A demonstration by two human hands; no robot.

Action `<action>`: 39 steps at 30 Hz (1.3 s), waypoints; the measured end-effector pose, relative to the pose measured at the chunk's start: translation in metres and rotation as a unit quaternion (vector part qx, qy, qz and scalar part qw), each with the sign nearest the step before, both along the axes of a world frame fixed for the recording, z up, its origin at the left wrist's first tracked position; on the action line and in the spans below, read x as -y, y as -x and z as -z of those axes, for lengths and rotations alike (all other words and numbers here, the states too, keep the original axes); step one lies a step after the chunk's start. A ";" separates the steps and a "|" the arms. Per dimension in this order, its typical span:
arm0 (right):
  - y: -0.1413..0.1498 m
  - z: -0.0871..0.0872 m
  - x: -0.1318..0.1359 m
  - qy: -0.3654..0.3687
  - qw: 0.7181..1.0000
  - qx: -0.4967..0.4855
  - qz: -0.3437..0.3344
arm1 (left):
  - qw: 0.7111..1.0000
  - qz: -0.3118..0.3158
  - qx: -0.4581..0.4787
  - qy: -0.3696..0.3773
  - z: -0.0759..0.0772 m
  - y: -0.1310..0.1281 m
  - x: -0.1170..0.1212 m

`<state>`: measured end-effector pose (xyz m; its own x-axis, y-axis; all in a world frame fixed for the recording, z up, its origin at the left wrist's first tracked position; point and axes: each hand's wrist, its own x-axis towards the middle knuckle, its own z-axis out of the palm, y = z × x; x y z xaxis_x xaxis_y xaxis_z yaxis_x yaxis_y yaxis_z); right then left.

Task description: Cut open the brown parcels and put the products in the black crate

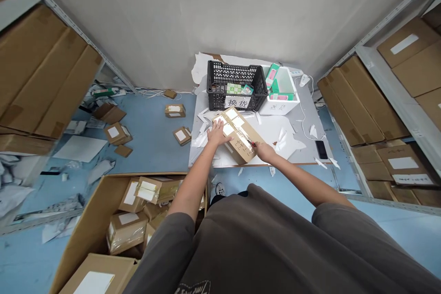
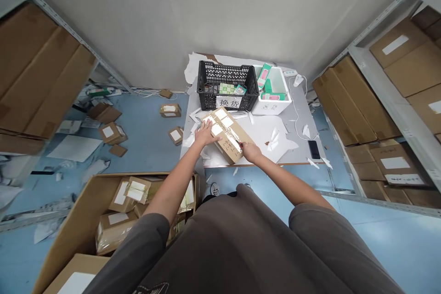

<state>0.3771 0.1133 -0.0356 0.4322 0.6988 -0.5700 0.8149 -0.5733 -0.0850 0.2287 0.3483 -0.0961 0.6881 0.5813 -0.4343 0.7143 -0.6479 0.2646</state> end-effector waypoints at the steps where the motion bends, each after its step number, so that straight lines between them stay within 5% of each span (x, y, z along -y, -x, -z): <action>1: -0.003 -0.001 0.006 -0.010 1.000 -0.014 0.015 | 1.000 0.000 -0.001 0.000 0.000 0.000 0.000; 7: -0.021 -0.004 0.034 -0.061 0.995 -0.037 0.066 | 1.000 0.002 -0.002 -0.003 0.003 -0.003 -0.002; 17: -0.019 0.014 -0.041 -0.077 0.994 -0.065 0.032 | 1.000 0.008 -0.020 -0.018 0.002 0.000 -0.001; 24: -0.004 0.029 -0.056 -0.037 0.999 -0.002 -0.011 | 0.999 0.001 -0.029 -0.013 0.006 -0.003 -0.003; 32: 0.000 0.003 -0.033 0.009 0.999 0.000 -0.045 | 1.000 -0.002 -0.024 -0.001 0.002 -0.003 -0.001; 39: -0.006 -0.001 0.020 0.031 0.998 0.021 -0.050 | 1.000 0.000 -0.020 0.004 0.000 -0.006 0.001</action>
